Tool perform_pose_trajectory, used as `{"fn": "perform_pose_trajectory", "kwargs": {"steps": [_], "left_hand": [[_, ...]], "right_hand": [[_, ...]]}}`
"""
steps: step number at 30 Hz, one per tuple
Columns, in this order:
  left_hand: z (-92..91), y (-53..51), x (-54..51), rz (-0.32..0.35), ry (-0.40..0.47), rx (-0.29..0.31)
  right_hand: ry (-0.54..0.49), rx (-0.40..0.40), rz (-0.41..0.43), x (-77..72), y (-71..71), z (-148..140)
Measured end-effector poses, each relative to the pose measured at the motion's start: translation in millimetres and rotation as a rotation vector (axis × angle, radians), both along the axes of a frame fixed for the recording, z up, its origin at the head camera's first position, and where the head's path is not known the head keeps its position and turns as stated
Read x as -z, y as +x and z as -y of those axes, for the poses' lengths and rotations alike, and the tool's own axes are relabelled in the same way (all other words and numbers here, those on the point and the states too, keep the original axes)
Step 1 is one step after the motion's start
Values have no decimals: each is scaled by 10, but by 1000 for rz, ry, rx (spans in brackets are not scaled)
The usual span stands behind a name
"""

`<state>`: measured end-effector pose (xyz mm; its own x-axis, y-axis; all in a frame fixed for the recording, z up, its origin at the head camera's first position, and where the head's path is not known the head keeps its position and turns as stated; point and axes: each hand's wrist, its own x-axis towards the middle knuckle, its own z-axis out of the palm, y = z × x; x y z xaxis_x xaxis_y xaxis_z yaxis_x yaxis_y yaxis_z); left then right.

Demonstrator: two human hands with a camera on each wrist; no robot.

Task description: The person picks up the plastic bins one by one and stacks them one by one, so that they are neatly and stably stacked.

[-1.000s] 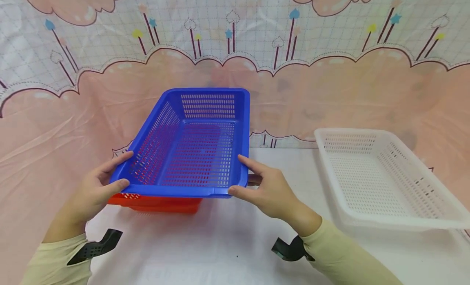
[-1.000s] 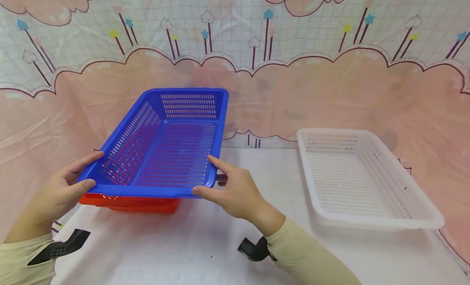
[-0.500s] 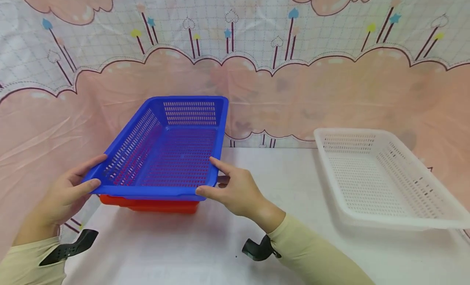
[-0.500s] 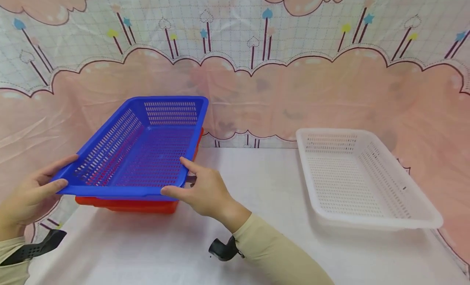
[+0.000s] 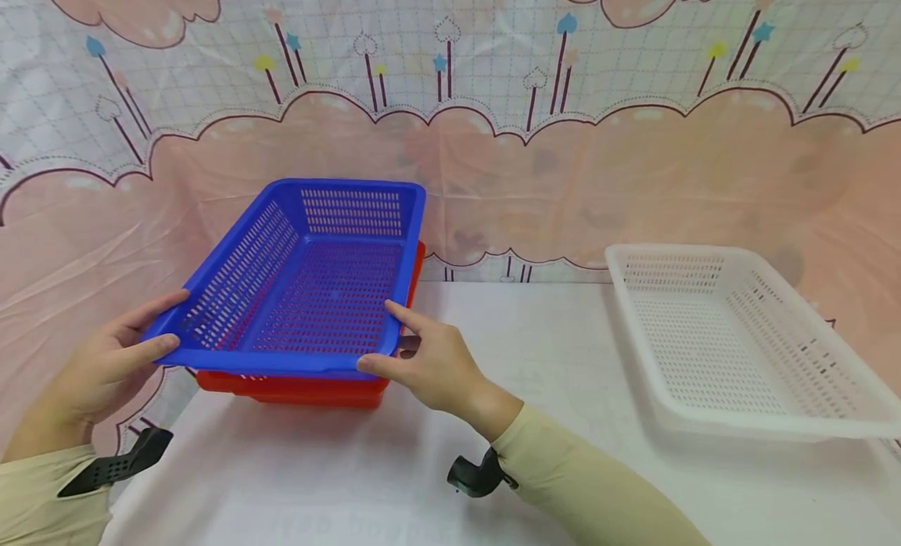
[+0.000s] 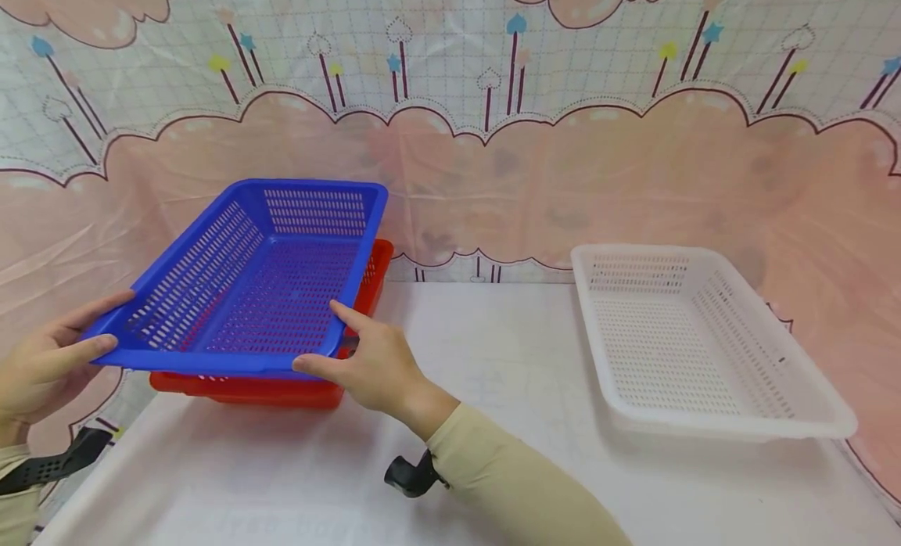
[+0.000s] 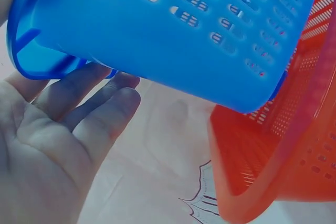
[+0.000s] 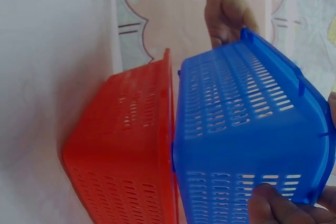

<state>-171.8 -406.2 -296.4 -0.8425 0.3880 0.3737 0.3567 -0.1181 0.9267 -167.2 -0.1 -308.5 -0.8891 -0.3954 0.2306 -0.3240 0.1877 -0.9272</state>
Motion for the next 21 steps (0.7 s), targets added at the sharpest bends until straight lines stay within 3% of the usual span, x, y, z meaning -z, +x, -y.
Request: {"fn": "perform_pose_trajectory", "kwargs": {"steps": [5, 21], "left_hand": [[22, -20, 16, 48, 15, 12], [-42, -156, 157, 97, -18, -5]], "right_hand": [[14, 6, 6, 36, -12, 40], [16, 31, 63, 178, -117, 46]]}}
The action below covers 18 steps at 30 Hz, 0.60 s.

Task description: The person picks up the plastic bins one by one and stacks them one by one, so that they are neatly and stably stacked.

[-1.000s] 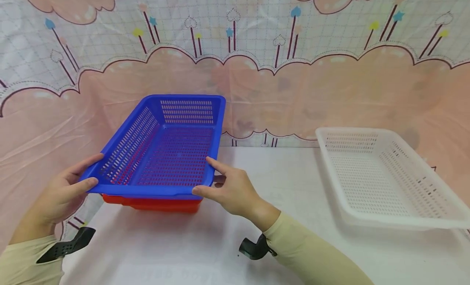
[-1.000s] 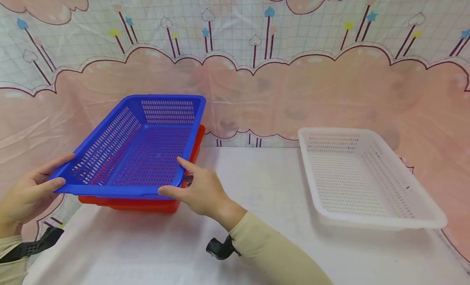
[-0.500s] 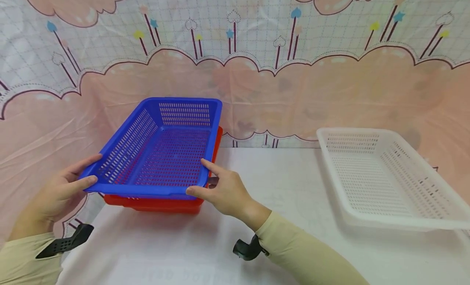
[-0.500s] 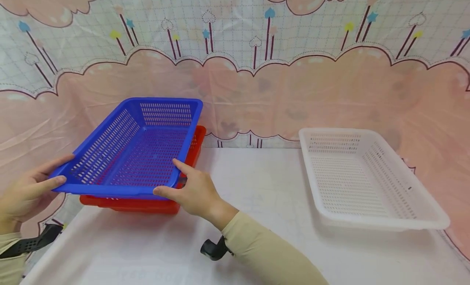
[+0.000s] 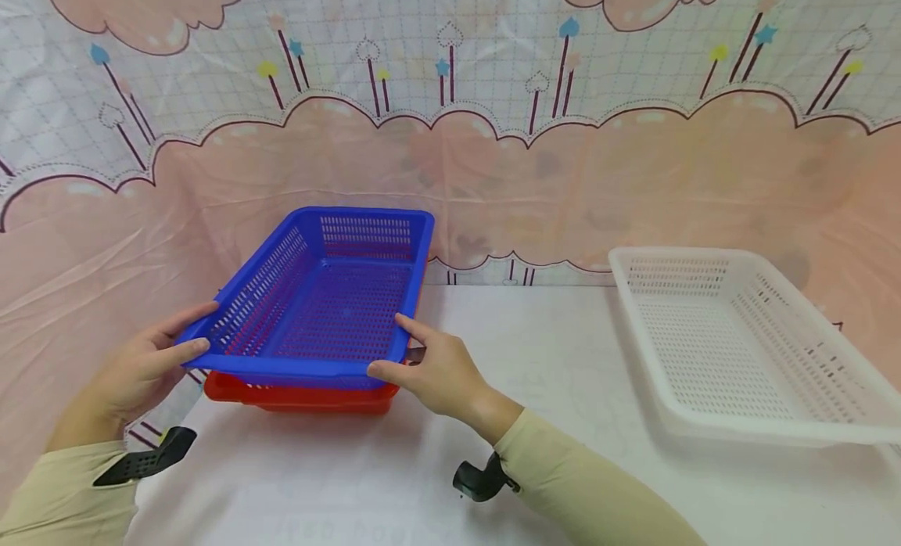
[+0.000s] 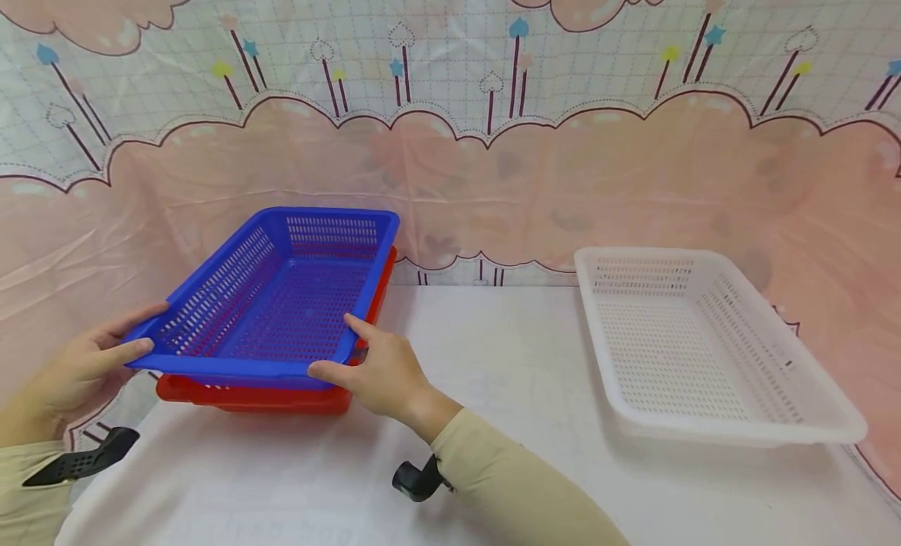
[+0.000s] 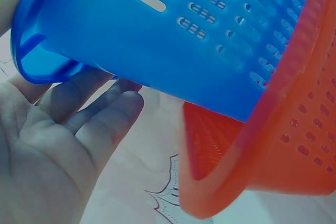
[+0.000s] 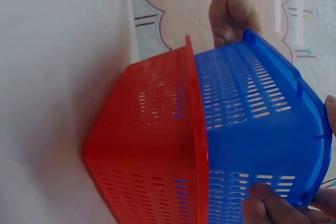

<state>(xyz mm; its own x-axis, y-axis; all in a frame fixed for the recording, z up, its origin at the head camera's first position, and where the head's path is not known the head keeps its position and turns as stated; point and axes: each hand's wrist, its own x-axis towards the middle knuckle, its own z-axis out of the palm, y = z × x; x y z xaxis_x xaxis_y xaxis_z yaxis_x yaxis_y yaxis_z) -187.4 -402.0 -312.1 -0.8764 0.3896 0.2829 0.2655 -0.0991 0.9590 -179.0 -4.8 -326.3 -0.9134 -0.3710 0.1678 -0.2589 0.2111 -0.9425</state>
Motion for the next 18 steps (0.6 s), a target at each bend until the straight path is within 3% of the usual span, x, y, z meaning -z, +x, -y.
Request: {"fn": "perform_pose_trajectory", "kwargs": {"steps": [4, 8, 14, 18], "left_hand": [[-13, -2, 15, 8, -22, -8], [5, 15, 31, 5, -112, -76], [63, 49, 122, -60, -255, -191], [103, 85, 214, -32, -312, -244]], "right_hand": [[9, 4, -4, 12, -13, -9], [26, 17, 0, 19, -4, -14], [143, 46, -28, 63, 6, -70], [162, 47, -41, 120, -12, -92]]}}
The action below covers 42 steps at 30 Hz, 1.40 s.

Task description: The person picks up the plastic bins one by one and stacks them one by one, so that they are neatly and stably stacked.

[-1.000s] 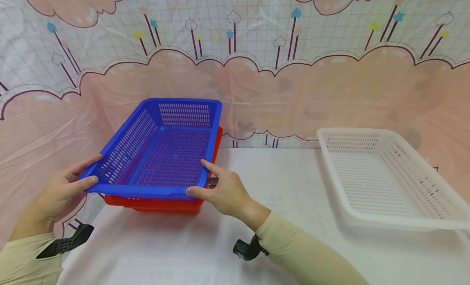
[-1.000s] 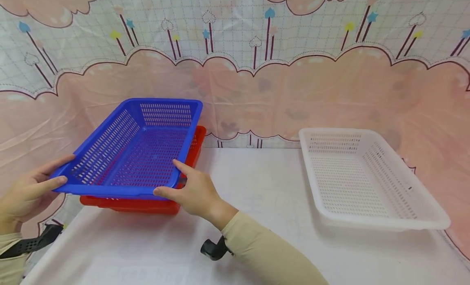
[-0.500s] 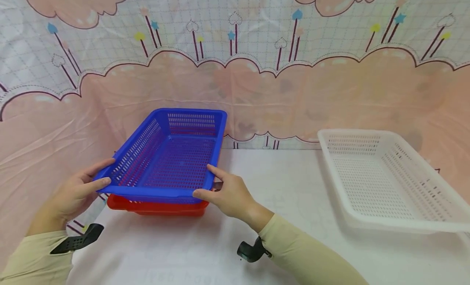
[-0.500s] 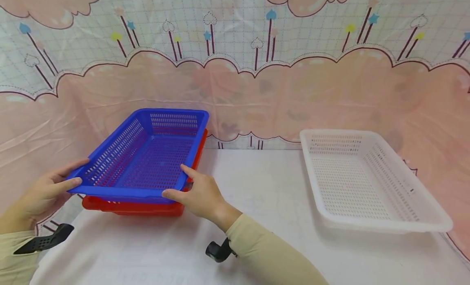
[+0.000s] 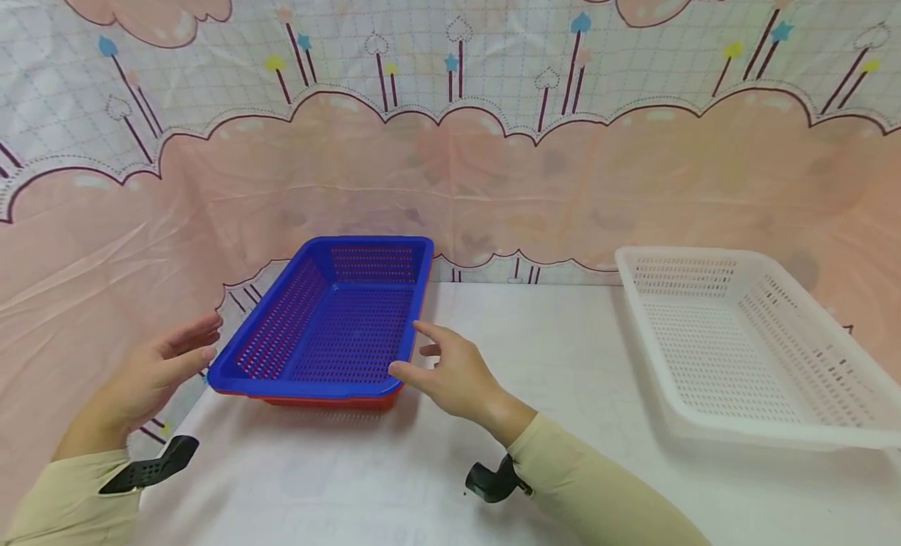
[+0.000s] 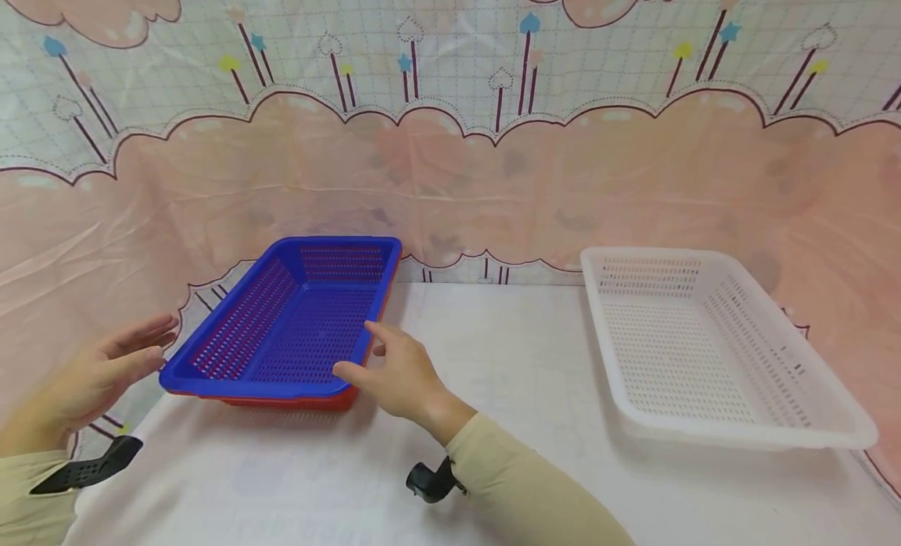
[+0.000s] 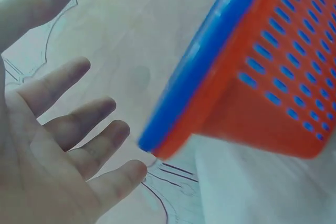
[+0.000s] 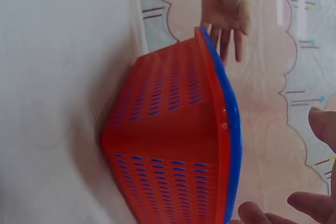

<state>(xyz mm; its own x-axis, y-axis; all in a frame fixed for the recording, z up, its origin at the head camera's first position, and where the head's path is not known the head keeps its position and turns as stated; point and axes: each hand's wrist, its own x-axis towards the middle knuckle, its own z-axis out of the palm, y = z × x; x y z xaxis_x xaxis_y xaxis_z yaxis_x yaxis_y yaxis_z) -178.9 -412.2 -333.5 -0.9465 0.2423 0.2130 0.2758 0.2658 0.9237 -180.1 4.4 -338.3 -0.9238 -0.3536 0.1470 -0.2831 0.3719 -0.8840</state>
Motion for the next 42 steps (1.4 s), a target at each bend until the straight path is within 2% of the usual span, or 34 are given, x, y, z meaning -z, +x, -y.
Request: {"fn": "perform_pose_trajectory", "kwargs": {"steps": [2, 4, 11, 19, 29, 34, 37, 42], "left_hand": [[3, 7, 52, 27, 3, -9], [3, 8, 114, 44, 52, 5], [-32, -28, 300, 72, 198, 104], [-73, -55, 401, 130, 360, 222], [-94, -56, 508, 126, 447, 239], [-98, -53, 504, 134, 474, 250], [-125, -28, 486, 135, 460, 247], [-207, 23, 465, 116, 396, 200]], "right_hand": [[2, 5, 4, 27, -12, -3], [3, 7, 24, 58, -21, 2], [-40, -3, 96, 181, -54, 80], [-154, -58, 204, 334, -70, 221], [-160, -51, 197, 373, -77, 305], [-91, -17, 161, 368, -69, 298], [-41, 1, 149, 357, -55, 259], [-40, -4, 140, 330, -27, 141]]}}
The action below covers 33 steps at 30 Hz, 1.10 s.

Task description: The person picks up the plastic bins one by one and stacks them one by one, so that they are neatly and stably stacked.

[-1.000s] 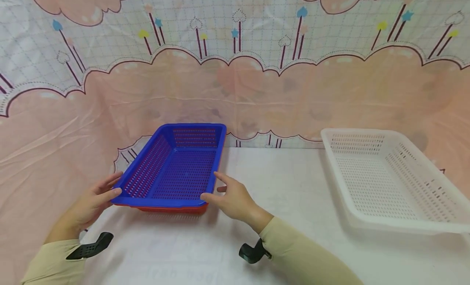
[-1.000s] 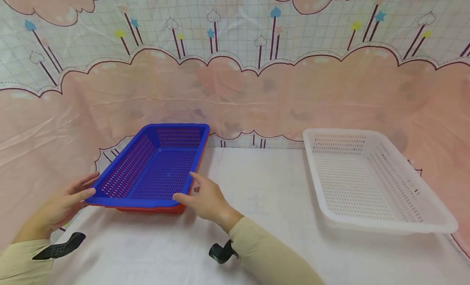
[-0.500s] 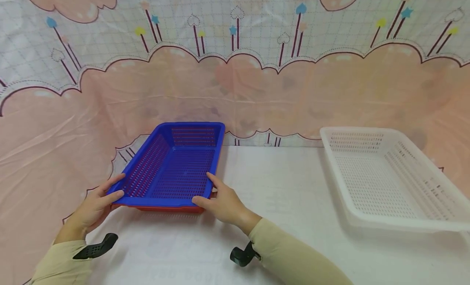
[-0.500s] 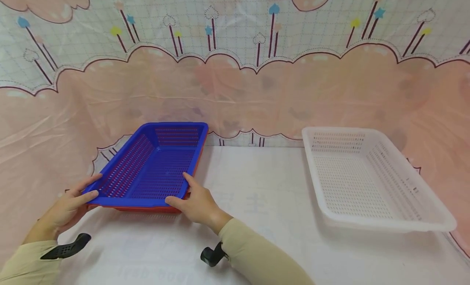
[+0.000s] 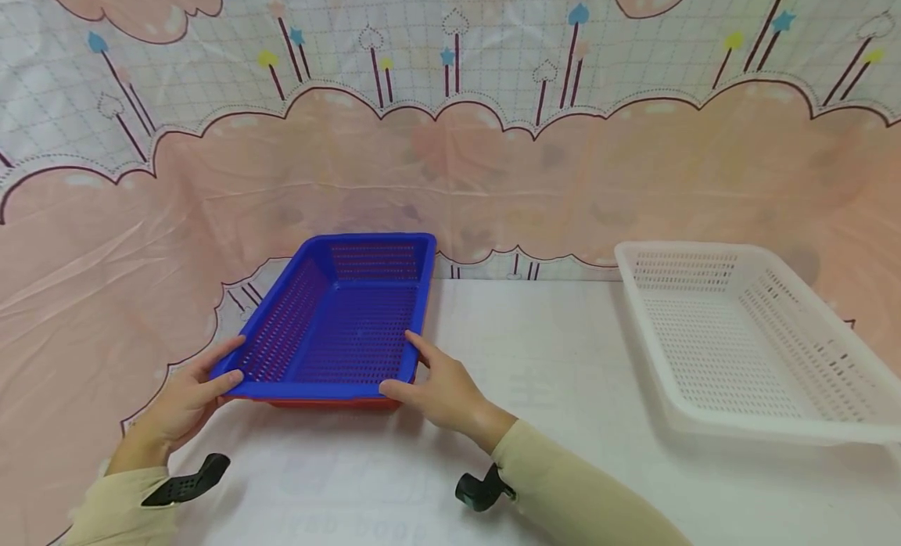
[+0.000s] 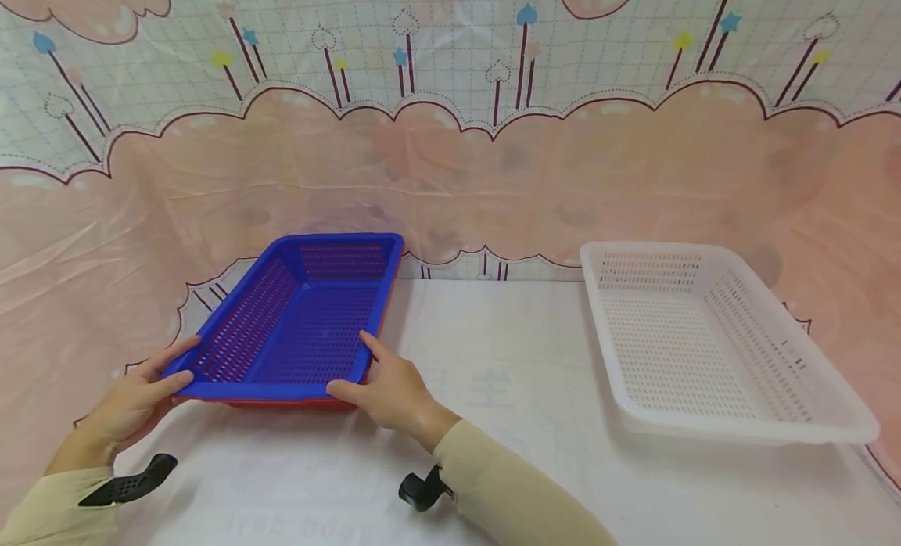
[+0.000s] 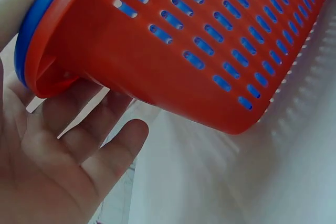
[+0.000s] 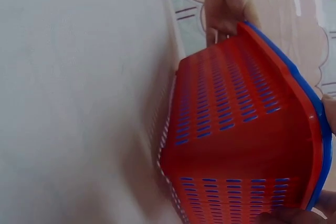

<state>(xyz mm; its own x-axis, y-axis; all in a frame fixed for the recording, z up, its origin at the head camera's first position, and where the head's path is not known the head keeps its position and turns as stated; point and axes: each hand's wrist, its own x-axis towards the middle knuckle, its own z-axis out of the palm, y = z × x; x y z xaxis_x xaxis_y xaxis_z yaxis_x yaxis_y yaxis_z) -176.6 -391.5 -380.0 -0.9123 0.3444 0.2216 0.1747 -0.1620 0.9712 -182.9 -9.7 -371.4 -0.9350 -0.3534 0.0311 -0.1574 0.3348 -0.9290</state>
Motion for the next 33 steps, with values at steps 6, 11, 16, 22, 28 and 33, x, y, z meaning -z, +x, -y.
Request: {"fn": "perform_pose_trajectory", "kwargs": {"steps": [6, 11, 16, 22, 28, 33], "left_hand": [[-196, 16, -103, -54, -75, -54], [-468, 45, -224, -88, -206, -125], [-762, 74, -276, -79, -349, -209], [-1133, 117, -303, -26, -497, -247], [-1486, 139, -268, 16, -479, -246], [-1756, 88, -201, 45, -457, -241]], "right_hand": [[-33, -12, -16, -60, 37, -246], [-68, -4, -49, -97, 72, -528], [-78, -8, -77, -105, 120, -827], [-28, -10, -131, -58, 196, -1194], [-4, -12, -193, -24, 257, -1508], [23, 84, -224, -55, 312, -1687]]}}
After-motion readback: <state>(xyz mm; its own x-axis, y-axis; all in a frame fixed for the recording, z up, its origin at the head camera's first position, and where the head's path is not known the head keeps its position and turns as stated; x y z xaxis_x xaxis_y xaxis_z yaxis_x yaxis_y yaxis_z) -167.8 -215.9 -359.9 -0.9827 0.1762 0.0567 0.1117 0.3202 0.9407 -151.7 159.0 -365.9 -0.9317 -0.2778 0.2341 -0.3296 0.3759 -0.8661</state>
